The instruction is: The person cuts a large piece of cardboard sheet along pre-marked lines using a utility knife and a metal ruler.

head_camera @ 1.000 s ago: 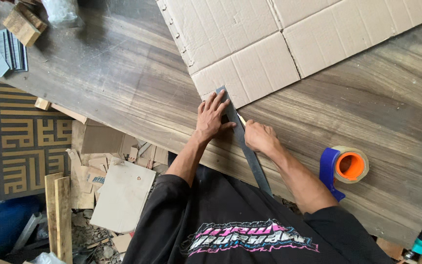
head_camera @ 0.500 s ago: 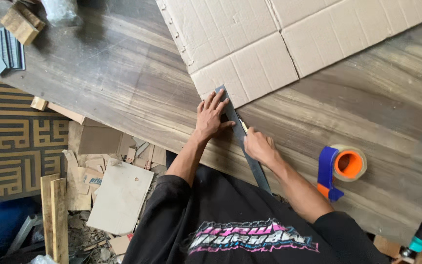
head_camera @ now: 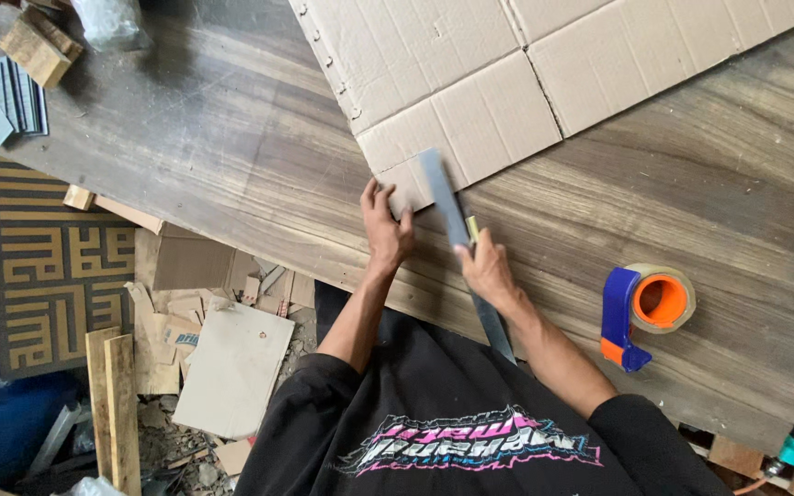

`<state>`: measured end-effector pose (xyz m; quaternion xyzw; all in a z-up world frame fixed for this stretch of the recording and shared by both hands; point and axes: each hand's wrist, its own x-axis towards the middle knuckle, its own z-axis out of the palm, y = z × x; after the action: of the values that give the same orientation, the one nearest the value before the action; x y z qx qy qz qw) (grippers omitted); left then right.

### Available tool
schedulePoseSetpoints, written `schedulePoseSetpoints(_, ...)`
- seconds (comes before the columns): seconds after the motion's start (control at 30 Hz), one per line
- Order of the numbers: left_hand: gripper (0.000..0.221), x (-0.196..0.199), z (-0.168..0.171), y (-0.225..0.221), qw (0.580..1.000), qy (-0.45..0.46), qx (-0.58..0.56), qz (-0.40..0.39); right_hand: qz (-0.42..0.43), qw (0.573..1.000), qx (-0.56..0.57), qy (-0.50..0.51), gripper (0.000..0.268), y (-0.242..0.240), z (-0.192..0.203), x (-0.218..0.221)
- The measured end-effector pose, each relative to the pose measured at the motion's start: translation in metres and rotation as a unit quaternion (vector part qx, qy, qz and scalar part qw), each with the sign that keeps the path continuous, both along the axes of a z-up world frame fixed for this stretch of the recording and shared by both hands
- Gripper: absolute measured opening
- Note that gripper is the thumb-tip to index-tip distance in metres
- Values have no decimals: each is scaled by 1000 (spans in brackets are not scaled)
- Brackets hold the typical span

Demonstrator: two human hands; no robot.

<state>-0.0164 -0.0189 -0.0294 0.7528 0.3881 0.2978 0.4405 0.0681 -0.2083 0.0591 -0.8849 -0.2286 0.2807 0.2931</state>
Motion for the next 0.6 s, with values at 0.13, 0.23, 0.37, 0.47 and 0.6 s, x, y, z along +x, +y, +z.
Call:
schedulePoseSetpoints(0.13,59,6,-1,1,980,-35,-172,93,-14,999,-28,-29,39,-2,0,22)
schedulePoseSetpoints(0.23,69,9,-13,15,943,-55,-305,124,-21,998,-43,-51,38,-6,0,44)
schedulePoseSetpoints(0.37,49,17,-8,27,890,-58,-434,127,-28,997,10,-73,38,12,7,81)
schedulePoseSetpoints(0.47,34,23,20,21,874,-76,-467,108,-13,996,27,-86,39,36,22,94)
schedulePoseSetpoints(0.6,28,22,38,17,865,-100,-485,78,14,995,25,-98,44,61,4,106)
